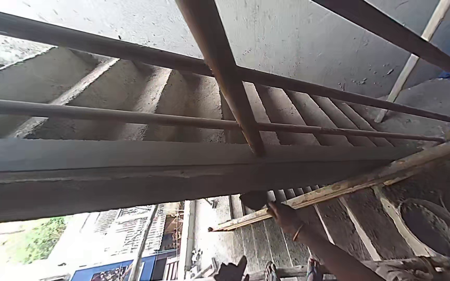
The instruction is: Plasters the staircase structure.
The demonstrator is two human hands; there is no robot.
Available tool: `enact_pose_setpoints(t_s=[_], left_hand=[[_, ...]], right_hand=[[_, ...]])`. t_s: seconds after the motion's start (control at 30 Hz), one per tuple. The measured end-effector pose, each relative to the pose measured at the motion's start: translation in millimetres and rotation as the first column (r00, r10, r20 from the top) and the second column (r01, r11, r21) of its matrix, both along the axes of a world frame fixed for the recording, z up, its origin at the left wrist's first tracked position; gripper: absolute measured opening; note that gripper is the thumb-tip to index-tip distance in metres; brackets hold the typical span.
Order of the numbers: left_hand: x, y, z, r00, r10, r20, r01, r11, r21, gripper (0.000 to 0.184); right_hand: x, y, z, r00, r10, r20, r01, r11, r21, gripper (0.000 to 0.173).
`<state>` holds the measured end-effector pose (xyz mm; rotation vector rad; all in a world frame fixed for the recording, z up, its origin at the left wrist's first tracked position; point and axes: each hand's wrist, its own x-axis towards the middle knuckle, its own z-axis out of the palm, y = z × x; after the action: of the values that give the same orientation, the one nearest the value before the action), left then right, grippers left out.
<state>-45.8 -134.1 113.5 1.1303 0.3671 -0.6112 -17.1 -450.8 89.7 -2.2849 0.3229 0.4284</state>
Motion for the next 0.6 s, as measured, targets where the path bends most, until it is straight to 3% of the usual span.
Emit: enact_pose_setpoints(t_s=[0.13, 0.23, 0.37, 0.47, 0.6], left_hand=[[-7, -46, -12, 0.982, -0.167, -0.092, 0.156, 0.981, -0.117, 0.084], [-14, -78, -11, 0.989, -0.126, -0.077, 0.115, 0.985, -0.13, 0.102], [-20, -100, -10, 0.991, -0.03, -0.132, 0.013, 0.992, -0.128, 0.094], [-24, -100, -25, 0.993, -0.055, -0.101, 0.043, 0.992, -0.117, 0.069], [-26, -114, -24, 0.99, -0.142, 0.015, 0.143, 0.989, -0.023, 0.052]], right_hand=[[-33, 47, 8, 0.987, 0.158, -0.01, -0.151, 0.96, 0.235, 0.043], [-49, 64, 7, 0.981, 0.191, 0.023, -0.184, 0.897, 0.402, 0.039], [-72, 60, 3, 0.994, 0.04, 0.105, -0.092, 0.832, 0.547, 0.043], [-82, 37, 13, 0.992, -0.019, 0.126, -0.051, 0.846, 0.53, 0.032], [-87, 34, 13, 0.997, -0.048, 0.068, 0.0, 0.823, 0.568, 0.049]])
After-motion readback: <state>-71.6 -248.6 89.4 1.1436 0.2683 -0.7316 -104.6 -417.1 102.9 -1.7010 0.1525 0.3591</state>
